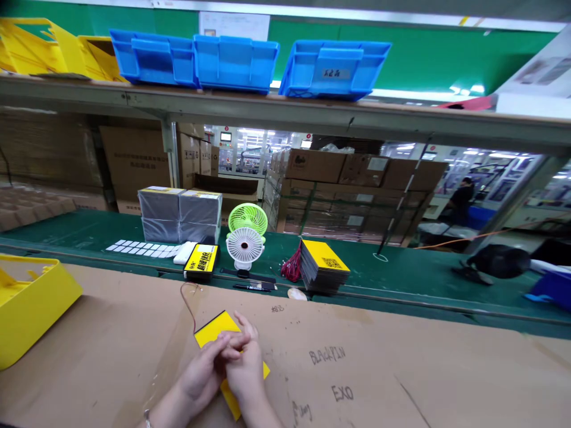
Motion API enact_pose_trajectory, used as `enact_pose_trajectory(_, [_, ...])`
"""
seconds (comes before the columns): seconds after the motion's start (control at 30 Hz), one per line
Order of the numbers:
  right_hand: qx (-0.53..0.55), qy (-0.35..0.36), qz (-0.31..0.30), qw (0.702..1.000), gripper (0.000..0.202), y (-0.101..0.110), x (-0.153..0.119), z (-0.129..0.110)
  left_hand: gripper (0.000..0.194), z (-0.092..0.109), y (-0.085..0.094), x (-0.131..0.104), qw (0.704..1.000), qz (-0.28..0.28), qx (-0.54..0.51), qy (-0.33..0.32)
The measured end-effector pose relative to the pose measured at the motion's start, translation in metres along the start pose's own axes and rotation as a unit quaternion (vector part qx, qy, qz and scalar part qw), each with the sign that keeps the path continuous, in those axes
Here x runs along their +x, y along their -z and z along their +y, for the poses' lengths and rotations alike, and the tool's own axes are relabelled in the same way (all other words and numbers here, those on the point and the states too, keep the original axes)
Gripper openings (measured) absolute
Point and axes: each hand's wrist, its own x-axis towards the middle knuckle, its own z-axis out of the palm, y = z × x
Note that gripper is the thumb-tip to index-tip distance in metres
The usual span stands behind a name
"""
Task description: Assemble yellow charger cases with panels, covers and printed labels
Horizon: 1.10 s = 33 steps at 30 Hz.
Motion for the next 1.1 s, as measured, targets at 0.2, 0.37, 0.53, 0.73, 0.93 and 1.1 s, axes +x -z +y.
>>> enact_pose_trajectory(0.2, [0.009,-0.010,-0.009,1.000,0.048,0.000,-0.001,-0.007,0.033,-0.003,-0.002,0.001,0.999,0.028,0.020,-0.003])
enact_pose_trajectory(0.37, [0.001,-0.011,-0.029,1.000,0.047,0.003,0.000,-0.005,0.031,-0.007,0.001,0.003,0.999,0.033,0.002,-0.012])
enact_pose_trajectory(0.53, [-0.010,-0.002,-0.028,1.000,0.044,0.003,0.000,-0.006,0.033,-0.007,-0.001,0.004,0.999,0.028,0.018,-0.022])
enact_pose_trajectory(0.73, [-0.014,0.012,-0.005,1.000,0.039,0.003,0.000,-0.007,0.034,-0.005,-0.005,0.001,0.998,0.045,0.030,-0.024])
enact_pose_trajectory(0.93, [-0.062,0.019,0.001,0.998,0.034,0.004,0.003,0.000,0.034,-0.002,-0.004,0.000,0.997,0.033,0.068,-0.017])
enact_pose_trajectory(1.1, [-0.207,0.083,-0.059,0.973,0.021,0.012,0.007,0.001,0.045,0.002,0.007,0.004,0.992,0.052,0.118,-0.017])
